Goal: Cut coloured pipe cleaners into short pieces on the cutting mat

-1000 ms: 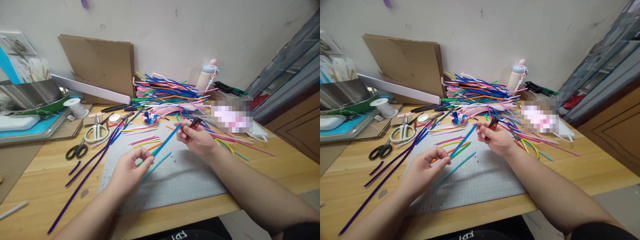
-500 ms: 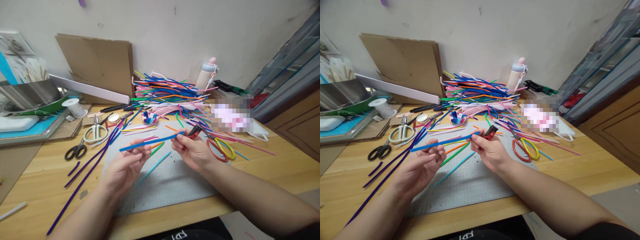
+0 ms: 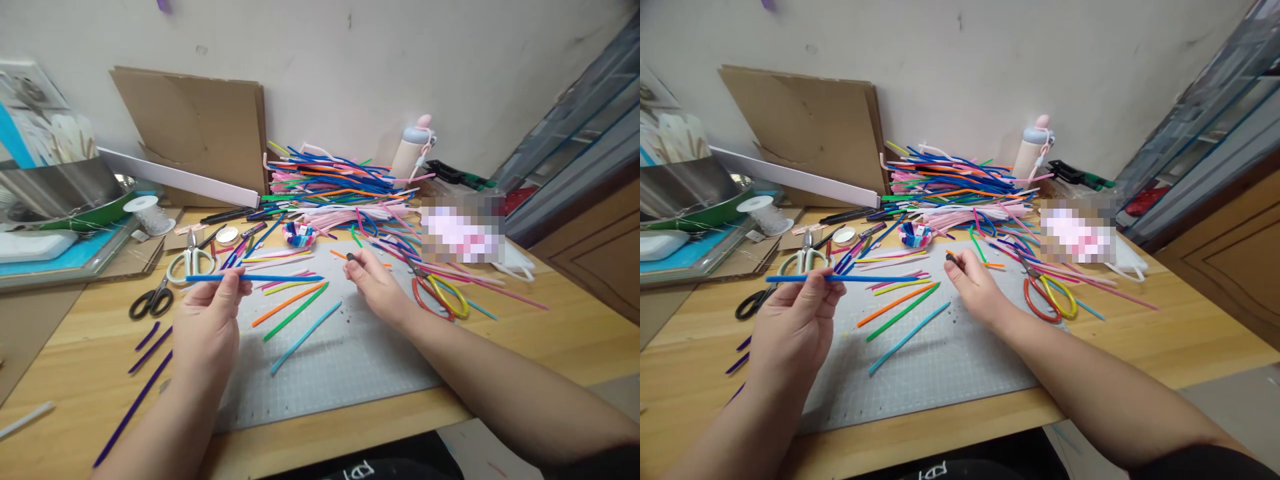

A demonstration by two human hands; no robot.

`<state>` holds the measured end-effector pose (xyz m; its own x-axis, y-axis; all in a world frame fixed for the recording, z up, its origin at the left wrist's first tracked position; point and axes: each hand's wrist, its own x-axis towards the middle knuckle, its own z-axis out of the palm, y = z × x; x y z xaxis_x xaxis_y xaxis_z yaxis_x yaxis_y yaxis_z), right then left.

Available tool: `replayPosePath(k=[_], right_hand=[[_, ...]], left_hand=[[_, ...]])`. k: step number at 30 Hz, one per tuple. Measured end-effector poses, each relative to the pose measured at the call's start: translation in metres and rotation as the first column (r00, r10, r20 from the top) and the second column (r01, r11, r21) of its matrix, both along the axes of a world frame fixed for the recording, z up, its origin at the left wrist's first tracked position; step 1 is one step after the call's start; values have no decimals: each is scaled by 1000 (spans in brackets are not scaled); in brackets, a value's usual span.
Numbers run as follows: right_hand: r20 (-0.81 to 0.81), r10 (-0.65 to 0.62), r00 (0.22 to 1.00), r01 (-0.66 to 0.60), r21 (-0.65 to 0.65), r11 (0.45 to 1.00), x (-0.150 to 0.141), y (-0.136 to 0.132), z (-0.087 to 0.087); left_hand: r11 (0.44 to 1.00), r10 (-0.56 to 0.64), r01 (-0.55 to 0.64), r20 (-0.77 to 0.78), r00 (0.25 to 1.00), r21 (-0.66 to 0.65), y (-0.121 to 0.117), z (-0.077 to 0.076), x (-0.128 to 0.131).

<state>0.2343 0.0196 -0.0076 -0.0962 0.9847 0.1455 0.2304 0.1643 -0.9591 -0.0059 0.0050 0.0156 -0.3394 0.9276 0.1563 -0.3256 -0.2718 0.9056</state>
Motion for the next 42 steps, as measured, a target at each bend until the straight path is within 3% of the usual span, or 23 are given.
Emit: replayPosePath(k=[4, 15, 26, 42], right_hand=[[207, -31, 978, 0, 149, 989, 4, -2, -2], [341, -42, 939, -25, 190, 982, -1, -8, 1], [393, -76, 916, -41, 280, 959, -6, -16, 4], [349, -21, 937, -76, 263, 962, -7, -17, 6]], left_hand=[[999, 39, -39, -111, 993, 3, -3, -1, -3], [998, 57, -57, -169, 984, 5, -5, -3, -3], [996, 85, -81, -208, 974, 30, -4, -3, -2], [997, 79, -75, -205, 975, 30, -5, -3, -2]])
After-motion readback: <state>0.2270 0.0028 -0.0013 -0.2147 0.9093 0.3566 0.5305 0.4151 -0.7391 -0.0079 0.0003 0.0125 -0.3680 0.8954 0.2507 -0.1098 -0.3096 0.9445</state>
